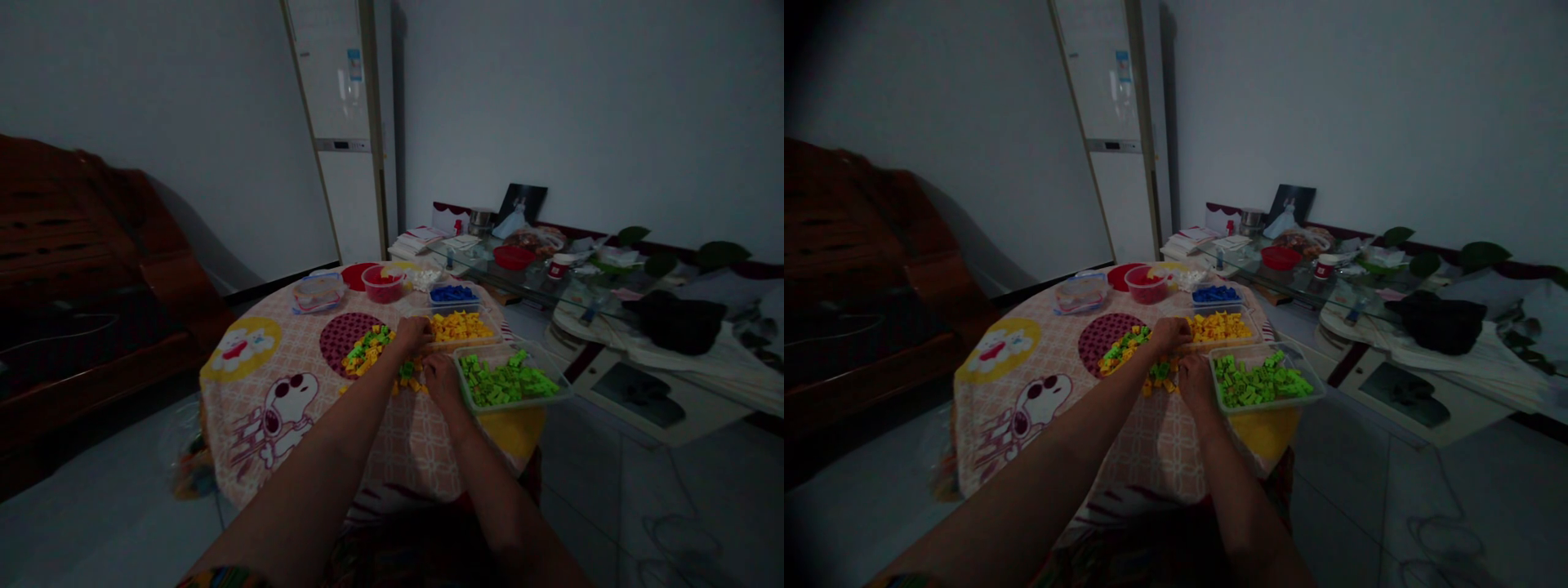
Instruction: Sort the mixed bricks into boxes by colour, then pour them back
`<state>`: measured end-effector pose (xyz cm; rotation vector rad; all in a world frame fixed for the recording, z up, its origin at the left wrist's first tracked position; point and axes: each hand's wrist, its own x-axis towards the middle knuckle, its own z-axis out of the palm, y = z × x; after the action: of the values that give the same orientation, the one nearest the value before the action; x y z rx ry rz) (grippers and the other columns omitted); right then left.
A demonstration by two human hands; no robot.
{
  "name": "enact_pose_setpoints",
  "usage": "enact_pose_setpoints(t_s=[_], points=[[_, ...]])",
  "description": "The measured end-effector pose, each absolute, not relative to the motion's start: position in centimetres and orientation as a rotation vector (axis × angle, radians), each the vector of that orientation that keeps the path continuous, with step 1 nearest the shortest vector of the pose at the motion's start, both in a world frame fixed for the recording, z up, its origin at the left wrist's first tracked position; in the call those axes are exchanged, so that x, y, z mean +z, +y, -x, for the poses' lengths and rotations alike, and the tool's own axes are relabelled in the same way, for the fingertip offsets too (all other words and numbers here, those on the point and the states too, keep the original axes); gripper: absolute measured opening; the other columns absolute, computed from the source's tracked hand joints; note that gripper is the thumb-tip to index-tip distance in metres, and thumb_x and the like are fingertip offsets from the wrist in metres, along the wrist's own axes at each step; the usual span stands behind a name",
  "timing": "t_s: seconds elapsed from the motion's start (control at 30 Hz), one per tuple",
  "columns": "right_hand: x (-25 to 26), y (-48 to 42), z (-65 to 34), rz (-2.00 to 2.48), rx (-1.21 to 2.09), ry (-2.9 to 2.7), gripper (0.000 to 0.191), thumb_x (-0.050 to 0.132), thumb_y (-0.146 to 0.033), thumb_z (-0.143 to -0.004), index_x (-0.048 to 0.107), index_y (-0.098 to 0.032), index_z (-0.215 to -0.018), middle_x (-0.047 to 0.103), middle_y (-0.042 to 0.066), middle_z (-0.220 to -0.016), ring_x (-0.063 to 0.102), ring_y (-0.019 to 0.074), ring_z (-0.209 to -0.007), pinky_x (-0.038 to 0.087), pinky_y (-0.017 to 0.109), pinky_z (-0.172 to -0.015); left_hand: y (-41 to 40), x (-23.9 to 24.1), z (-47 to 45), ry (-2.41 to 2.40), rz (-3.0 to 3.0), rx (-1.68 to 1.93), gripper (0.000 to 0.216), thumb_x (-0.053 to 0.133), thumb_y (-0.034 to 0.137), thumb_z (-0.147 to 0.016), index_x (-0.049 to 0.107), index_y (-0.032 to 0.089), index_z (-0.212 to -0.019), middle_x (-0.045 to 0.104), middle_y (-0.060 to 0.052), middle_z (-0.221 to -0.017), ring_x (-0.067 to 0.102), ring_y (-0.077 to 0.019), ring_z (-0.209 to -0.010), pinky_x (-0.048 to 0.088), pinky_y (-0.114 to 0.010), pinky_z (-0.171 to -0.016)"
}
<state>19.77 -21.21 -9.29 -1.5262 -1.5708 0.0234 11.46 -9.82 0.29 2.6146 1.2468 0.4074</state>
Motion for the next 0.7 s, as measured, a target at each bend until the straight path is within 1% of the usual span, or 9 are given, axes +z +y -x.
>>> enact_pose_setpoints(t_s=[0.17, 0.27, 0.37, 0.43, 0.5, 0.6, 0.7], points=[[-9.3, -21.1, -19.8, 1.525, 0.044, -1.574, 0.022, 0.053, -0.008, -0.085, 0.072, -0.018, -0.08, 0.071, 0.008, -0.087, 0.06, 0.0212, -0.088, 0.043, 0.032, -0.086, -9.7, 0.0, -10.6, 1.202, -2.368, 0.738, 0.014, 0.07, 0.021, -0.076, 0.075, 0.015, -0.088, 0.075, -0.004, -0.084, 0.065, -0.0148, -0.075, 0.048, -0.025, -0.074], [-9.2, -21.1, -19.8, 1.503, 0.049, -1.582, 0.022, 0.053, -0.008, -0.085, 0.071, -0.018, -0.079, 0.07, 0.008, -0.085, 0.06, 0.0213, -0.086, 0.042, 0.032, -0.084, -9.7, 0.0, -9.2, 1.15, -2.238, 0.86, 0.012, 0.071, 0.022, -0.073, 0.073, 0.014, -0.082, 0.072, -0.003, -0.079, 0.062, -0.0132, -0.07, 0.047, -0.023, -0.068], [-9.2, -21.1, -19.9, 1.488, 0.056, -1.578, 0.023, 0.052, -0.008, -0.085, 0.07, -0.019, -0.077, 0.069, 0.007, -0.083, 0.059, 0.0208, -0.084, 0.042, 0.032, -0.082, -9.8, 0.0, -7.3, 0.974, -2.18, 0.823, 0.015, 0.07, 0.028, -0.073, 0.071, 0.014, -0.079, 0.069, -0.001, -0.073, 0.059, -0.0121, -0.066, 0.046, -0.022, -0.065], [-9.2, -21.1, -19.9, 1.487, 0.056, -1.568, 0.023, 0.052, -0.008, -0.084, 0.07, -0.019, -0.077, 0.069, 0.006, -0.082, 0.059, 0.0205, -0.085, 0.042, 0.031, -0.082, -10.0, -0.1, -6.2, 0.888, -2.18, 0.758, 0.021, 0.065, 0.033, -0.078, 0.072, 0.014, -0.075, 0.067, 0.0, -0.069, 0.058, -0.0121, -0.064, 0.044, -0.021, -0.062], [-9.2, -21.1, -19.8, 1.489, 0.055, -1.56, 0.022, 0.052, -0.008, -0.083, 0.07, -0.02, -0.078, 0.069, 0.006, -0.082, 0.059, 0.0204, -0.084, 0.042, 0.031, -0.082, -10.2, 0.0, -5.9, 0.913, -2.21, 0.766, 0.027, 0.06, 0.035, -0.082, 0.073, 0.013, -0.074, 0.067, 0.0, -0.067, 0.058, -0.0127, -0.064, 0.043, -0.021, -0.061], [-9.2, -21.2, -19.8, 1.496, 0.06, -1.562, 0.023, 0.051, -0.008, -0.084, 0.07, -0.019, -0.076, 0.068, 0.006, -0.081, 0.058, 0.0204, -0.082, 0.041, 0.031, -0.081, -10.4, 0.4, -6.9, 1.075, -2.326, 0.815, 0.024, 0.06, 0.03, -0.083, 0.077, 0.014, -0.083, 0.073, -0.003, -0.077, 0.063, -0.0148, -0.071, 0.046, -0.022, -0.067], [-9.2, -21.2, -19.8, 1.509, 0.076, -1.567, 0.023, 0.052, -0.01, -0.086, 0.071, -0.018, -0.077, 0.07, 0.007, -0.083, 0.059, 0.0207, -0.084, 0.042, 0.031, -0.082, -10.6, 1.1, -8.8, 1.249, -2.516, 0.603, 0.02, 0.064, 0.022, -0.081, 0.081, 0.019, -0.092, 0.078, -0.007, -0.094, 0.069, -0.0187, -0.086, 0.05, -0.025, -0.078]])
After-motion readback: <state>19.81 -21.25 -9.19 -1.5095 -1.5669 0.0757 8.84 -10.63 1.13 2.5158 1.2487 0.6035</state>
